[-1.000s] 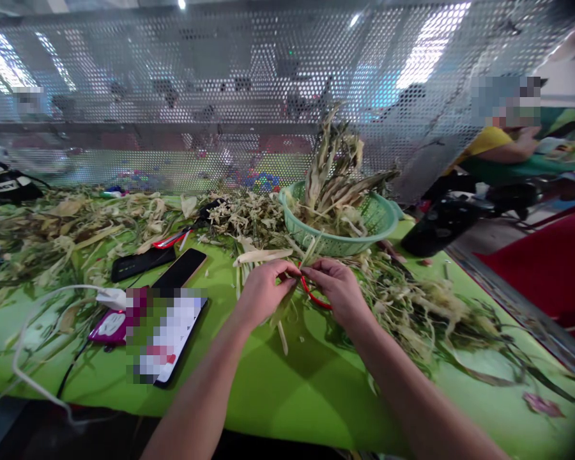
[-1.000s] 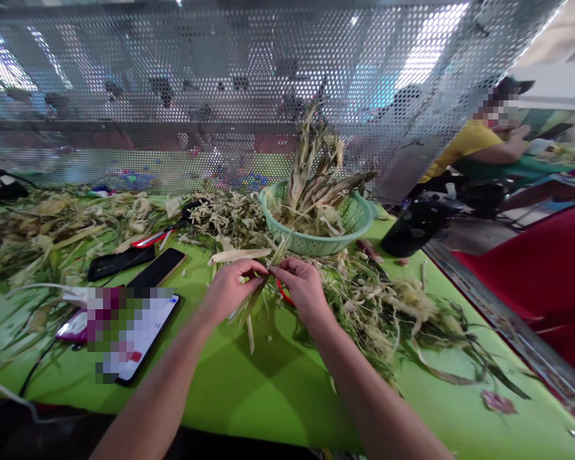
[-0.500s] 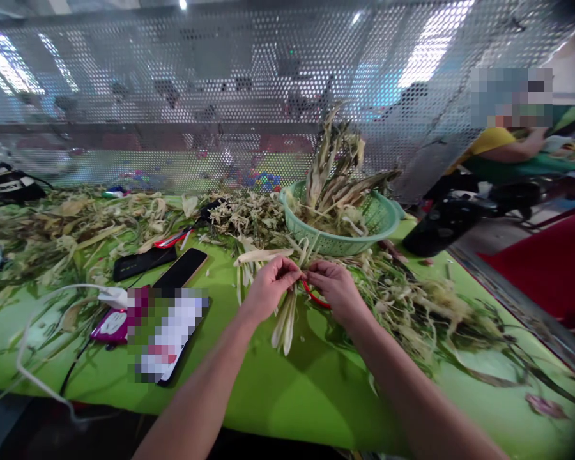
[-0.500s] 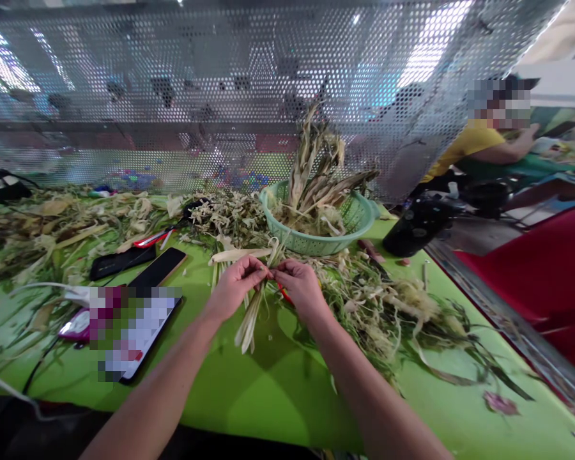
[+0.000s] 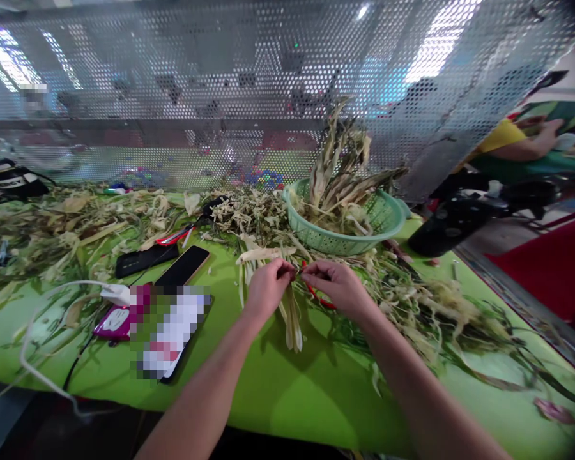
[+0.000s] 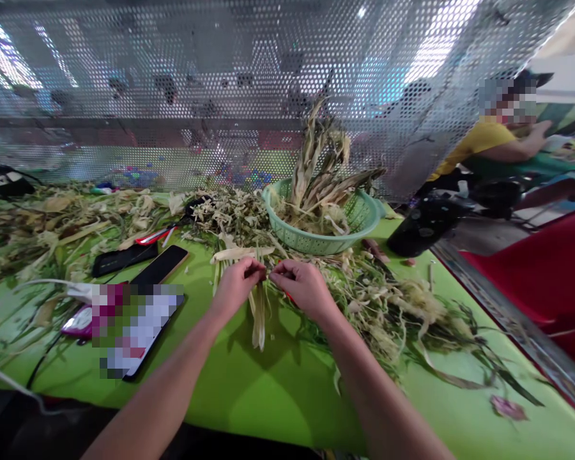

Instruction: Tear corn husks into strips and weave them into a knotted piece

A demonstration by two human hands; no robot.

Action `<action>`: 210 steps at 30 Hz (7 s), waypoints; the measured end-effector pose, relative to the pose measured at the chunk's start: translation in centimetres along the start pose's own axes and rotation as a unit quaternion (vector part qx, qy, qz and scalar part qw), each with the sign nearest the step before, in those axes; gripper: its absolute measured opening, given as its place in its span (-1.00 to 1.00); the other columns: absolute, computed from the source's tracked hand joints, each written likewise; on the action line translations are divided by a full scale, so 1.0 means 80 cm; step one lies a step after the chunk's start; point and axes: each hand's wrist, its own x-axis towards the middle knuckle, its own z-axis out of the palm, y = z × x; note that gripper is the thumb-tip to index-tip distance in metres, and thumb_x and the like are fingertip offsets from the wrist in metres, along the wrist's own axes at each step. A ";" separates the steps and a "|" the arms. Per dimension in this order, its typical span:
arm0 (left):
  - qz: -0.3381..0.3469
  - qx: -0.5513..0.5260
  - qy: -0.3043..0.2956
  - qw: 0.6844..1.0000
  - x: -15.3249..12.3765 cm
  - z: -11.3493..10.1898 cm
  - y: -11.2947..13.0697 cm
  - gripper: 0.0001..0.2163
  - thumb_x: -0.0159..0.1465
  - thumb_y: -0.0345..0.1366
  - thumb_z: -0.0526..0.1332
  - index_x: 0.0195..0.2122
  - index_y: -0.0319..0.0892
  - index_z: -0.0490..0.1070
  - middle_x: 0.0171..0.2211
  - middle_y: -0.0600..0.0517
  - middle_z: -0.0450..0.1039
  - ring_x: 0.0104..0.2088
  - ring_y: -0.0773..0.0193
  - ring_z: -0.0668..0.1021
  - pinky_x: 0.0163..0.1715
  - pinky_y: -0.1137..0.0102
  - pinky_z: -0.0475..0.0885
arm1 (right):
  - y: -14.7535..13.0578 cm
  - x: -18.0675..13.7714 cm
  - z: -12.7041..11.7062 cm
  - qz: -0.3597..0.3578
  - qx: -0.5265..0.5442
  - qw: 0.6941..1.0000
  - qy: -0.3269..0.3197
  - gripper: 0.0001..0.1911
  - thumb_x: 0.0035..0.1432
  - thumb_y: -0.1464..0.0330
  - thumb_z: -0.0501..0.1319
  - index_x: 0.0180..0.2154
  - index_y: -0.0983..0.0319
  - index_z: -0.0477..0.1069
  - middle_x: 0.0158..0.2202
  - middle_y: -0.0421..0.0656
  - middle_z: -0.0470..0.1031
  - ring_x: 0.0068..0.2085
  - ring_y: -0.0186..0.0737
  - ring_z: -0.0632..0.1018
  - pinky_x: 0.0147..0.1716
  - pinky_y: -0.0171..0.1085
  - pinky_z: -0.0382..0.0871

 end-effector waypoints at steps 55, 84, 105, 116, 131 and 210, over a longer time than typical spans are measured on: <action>0.116 0.142 0.089 0.979 -0.005 0.002 0.017 -0.78 0.17 -0.57 0.16 -0.25 -0.17 0.48 -0.26 -0.01 0.55 -0.29 0.28 0.55 -0.19 0.36 0.44 | 0.014 0.003 0.033 0.054 0.197 0.977 0.056 -0.72 -0.12 0.36 0.33 -0.26 0.27 0.56 -0.33 -0.11 0.63 -0.32 -0.15 0.59 -0.29 -0.23 0.47; 0.136 0.070 0.058 0.987 -0.006 0.001 0.018 -0.81 0.19 -0.57 0.14 -0.32 -0.17 0.46 -0.30 0.01 0.44 -0.24 0.27 0.49 -0.16 0.38 0.39 | 0.018 0.007 0.026 -0.005 0.171 0.981 0.089 -0.88 -0.06 0.36 0.28 -0.39 0.23 0.41 -0.49 -0.24 0.45 -0.46 -0.30 0.45 -0.43 -0.30 0.36; 0.119 0.062 0.038 0.990 -0.007 0.003 0.018 -0.78 0.20 -0.57 0.07 -0.25 -0.15 0.39 -0.25 0.00 0.47 -0.20 0.24 0.49 -0.13 0.34 0.38 | 0.011 0.001 0.026 -0.012 0.161 0.985 0.060 -0.82 0.03 0.33 0.27 -0.27 0.25 0.47 -0.38 -0.14 0.57 -0.37 -0.21 0.56 -0.35 -0.25 0.47; 0.119 0.102 0.042 0.987 -0.008 0.000 0.021 -0.78 0.20 -0.58 0.07 -0.25 -0.16 0.39 -0.27 -0.01 0.45 -0.22 0.24 0.48 -0.16 0.36 0.35 | 0.013 -0.003 0.021 -0.075 -0.029 0.987 0.138 -0.91 0.13 0.36 0.19 -0.29 0.20 0.44 -0.41 -0.20 0.53 -0.40 -0.23 0.51 -0.37 -0.30 0.35; 0.121 0.112 0.031 0.986 -0.008 0.001 0.020 -0.77 0.21 -0.59 0.07 -0.25 -0.15 0.40 -0.27 0.00 0.44 -0.23 0.25 0.48 -0.16 0.37 0.35 | 0.009 -0.002 0.020 -0.084 -0.053 0.985 0.141 -0.94 0.11 0.36 0.19 -0.35 0.20 0.41 -0.45 -0.21 0.48 -0.44 -0.26 0.48 -0.41 -0.33 0.33; -0.032 -0.256 -0.007 0.966 0.004 -0.010 0.013 -0.70 0.11 -0.10 0.34 -0.36 -0.18 0.29 -0.45 0.12 0.34 -0.47 0.40 0.40 -0.40 0.46 0.37 | 0.005 0.005 0.020 0.066 0.355 0.931 0.047 -0.72 -0.02 0.17 0.36 -0.42 0.22 0.38 -0.42 -0.19 0.47 -0.46 -0.32 0.47 -0.42 -0.32 0.39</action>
